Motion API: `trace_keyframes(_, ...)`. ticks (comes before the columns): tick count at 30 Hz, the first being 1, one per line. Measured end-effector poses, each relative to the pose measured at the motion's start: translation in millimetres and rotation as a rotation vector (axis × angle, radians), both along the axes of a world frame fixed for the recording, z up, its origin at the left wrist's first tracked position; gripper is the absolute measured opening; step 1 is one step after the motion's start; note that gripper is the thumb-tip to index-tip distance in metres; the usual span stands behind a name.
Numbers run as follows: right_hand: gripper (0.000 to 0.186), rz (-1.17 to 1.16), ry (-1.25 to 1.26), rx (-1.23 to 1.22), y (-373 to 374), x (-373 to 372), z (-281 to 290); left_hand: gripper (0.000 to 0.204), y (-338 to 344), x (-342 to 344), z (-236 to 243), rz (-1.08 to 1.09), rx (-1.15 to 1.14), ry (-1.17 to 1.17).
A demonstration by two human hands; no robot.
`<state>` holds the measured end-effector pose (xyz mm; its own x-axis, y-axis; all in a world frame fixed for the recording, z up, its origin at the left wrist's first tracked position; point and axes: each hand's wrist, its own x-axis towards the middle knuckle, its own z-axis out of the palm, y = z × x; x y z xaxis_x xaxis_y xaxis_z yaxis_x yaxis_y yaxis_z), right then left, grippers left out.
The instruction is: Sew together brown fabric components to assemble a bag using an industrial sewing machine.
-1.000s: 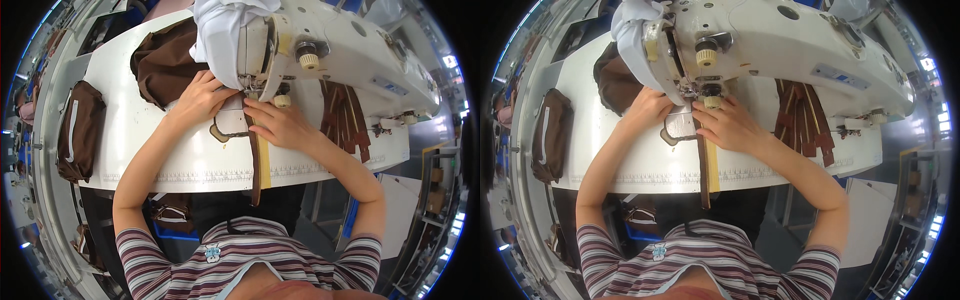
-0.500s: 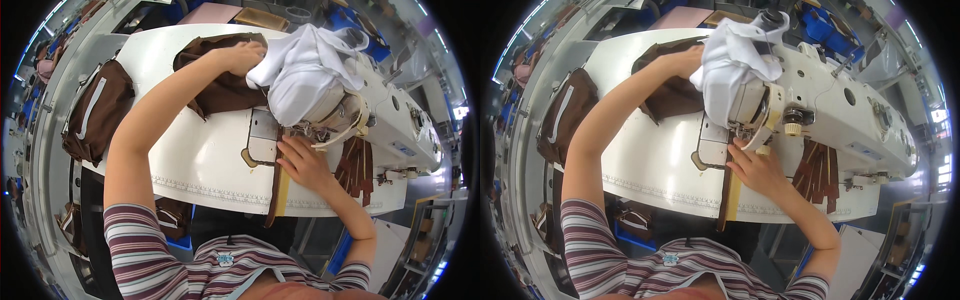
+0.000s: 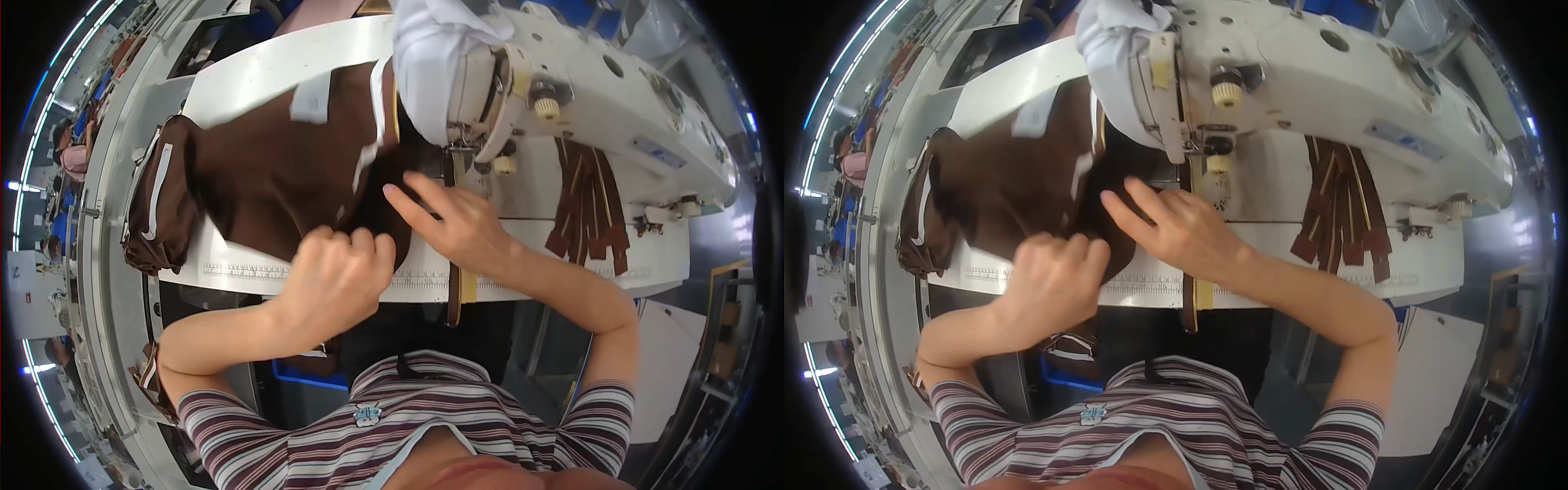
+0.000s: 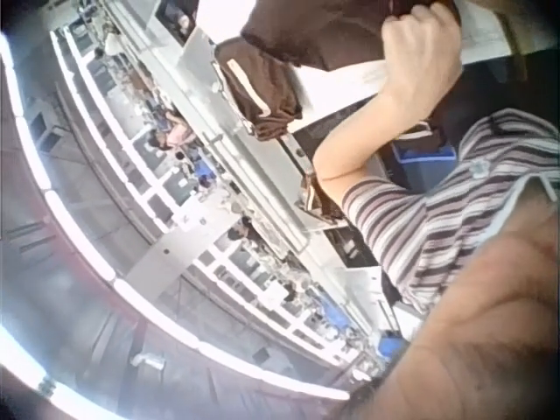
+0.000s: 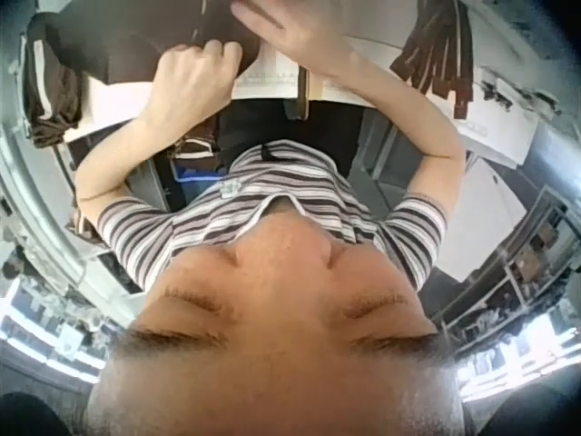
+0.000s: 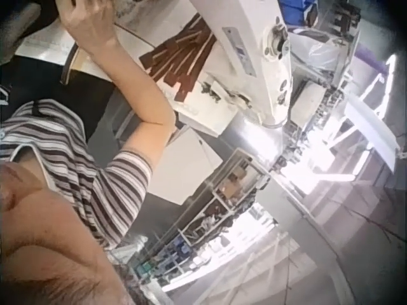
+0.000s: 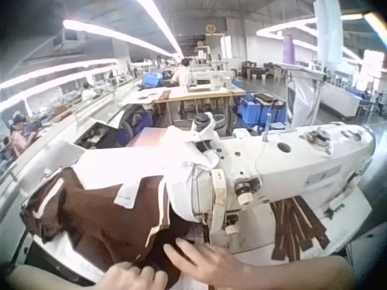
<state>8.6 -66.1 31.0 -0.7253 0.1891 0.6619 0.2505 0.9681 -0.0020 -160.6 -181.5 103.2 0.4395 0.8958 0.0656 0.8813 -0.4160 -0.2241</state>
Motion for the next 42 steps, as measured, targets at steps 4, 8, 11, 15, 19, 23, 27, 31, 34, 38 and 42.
trace_keyframes(4, 0.021, 0.107, -0.099, 0.024, 9.6, 10.6, -37.4, 0.012, 8.3, 6.4, -8.3, -0.137, -0.216, -0.439)
trace_keyframes(8, 0.024, 0.162, -0.044, 0.113, 8.4, 24.3, -32.6, 0.014, 67.5, 4.1, -25.8, -0.105, -0.015, -0.497)
trace_keyframes(11, 0.025, 0.148, -0.051, 0.169, 13.2, 31.2, -33.1, 0.021, 86.1, -7.4, -58.6, -0.052, -0.159, -0.523)
trace_keyframes(15, 0.026, 0.083, -0.053, 0.181, 23.3, 38.0, -41.5, 0.014, 104.8, -5.9, -70.3, 0.070, -0.297, -0.653)
trace_keyframes(19, 0.026, -0.013, -0.091, 0.093, 27.7, 39.8, -48.6, 0.004, 117.9, 2.1, -80.1, 0.243, -0.290, -0.968)
trace_keyframes(23, 0.026, -0.035, -0.048, 0.042, 25.4, 39.8, -51.7, 0.012, 117.5, 4.1, -84.1, 0.010, 0.011, -0.778)
trace_keyframes(27, 0.026, -0.045, -0.057, -0.019, 24.6, 39.3, -48.1, 0.014, 115.0, 3.8, -85.6, 0.026, -0.020, -0.810)
trace_keyframes(31, 0.027, -0.059, -0.130, -0.054, 22.9, 41.0, -45.7, 0.012, 115.1, 6.9, -83.8, 0.046, -0.071, -0.755)
trace_keyframes(34, 0.028, -0.066, -0.175, -0.069, 22.3, 41.0, -43.0, 0.012, 115.0, 6.8, -86.4, -0.010, -0.006, -0.711)
trace_keyframes(38, 0.028, -0.056, -0.181, -0.087, 22.8, 40.3, -41.7, 0.016, 113.5, 8.5, -86.4, -0.019, 0.004, -0.723)
trace_keyframes(42, 0.028, -0.039, -0.161, -0.129, 23.8, 41.6, -38.2, 0.024, 110.5, 8.0, -91.5, -0.045, 0.018, -0.737)
